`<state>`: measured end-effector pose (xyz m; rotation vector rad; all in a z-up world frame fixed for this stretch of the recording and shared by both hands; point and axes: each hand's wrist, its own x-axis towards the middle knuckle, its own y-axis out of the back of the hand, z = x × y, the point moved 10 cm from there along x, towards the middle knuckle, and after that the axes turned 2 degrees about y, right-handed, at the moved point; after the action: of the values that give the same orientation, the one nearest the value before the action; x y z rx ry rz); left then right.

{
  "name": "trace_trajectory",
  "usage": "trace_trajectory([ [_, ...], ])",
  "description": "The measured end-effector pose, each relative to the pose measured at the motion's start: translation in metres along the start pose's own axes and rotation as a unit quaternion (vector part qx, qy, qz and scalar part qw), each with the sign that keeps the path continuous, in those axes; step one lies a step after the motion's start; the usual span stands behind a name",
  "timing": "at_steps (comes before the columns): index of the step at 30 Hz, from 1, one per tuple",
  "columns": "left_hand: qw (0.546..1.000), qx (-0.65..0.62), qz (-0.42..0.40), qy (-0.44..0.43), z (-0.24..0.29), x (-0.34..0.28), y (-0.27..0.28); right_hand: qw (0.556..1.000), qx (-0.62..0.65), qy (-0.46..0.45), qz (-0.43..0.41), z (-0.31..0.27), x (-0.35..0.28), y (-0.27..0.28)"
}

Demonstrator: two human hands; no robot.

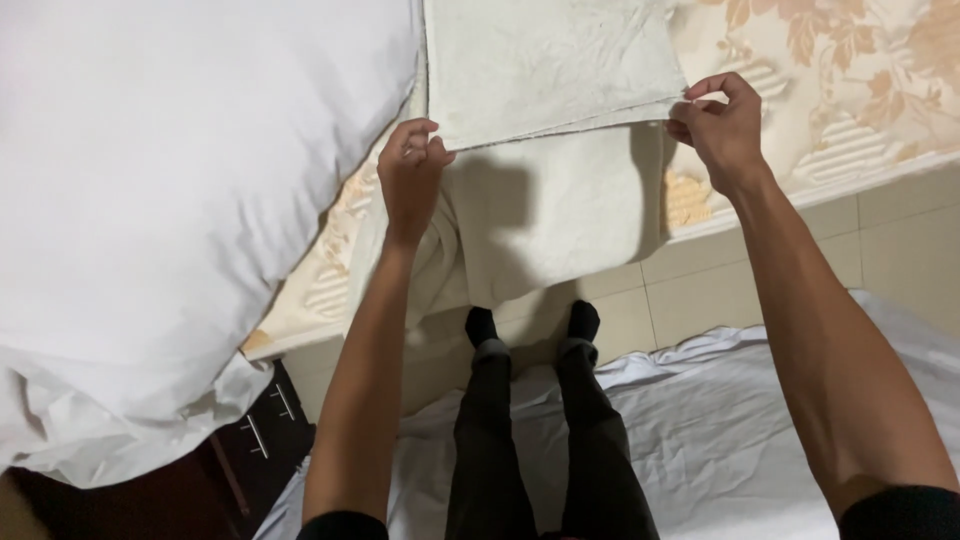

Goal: The person picks up a white towel from a bed, shakes it out, and folds it neatly by hand. They then place the folded towel on a bedside table.

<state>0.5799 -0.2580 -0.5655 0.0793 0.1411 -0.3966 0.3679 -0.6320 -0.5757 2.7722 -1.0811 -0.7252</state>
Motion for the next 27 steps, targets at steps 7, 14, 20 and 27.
trace_trajectory([
  [7,0.999,0.05,0.003,-0.006,-0.023,-0.025,-0.009,0.997,-0.003,0.074,-0.02,0.035,-0.015,0.007],
  [14,0.992,0.12,0.006,0.03,-0.05,-0.037,-0.011,0.995,-0.023,0.099,-0.017,0.041,-0.023,0.015],
  [20,0.983,0.184,0.013,-0.011,-0.062,-0.039,-0.01,0.993,-0.068,0.075,-0.061,0.067,-0.026,0.007],
  [27,0.97,0.235,0.014,0.06,-0.054,-0.023,-0.01,0.987,-0.137,0.074,-0.047,0.076,-0.011,0.019],
])
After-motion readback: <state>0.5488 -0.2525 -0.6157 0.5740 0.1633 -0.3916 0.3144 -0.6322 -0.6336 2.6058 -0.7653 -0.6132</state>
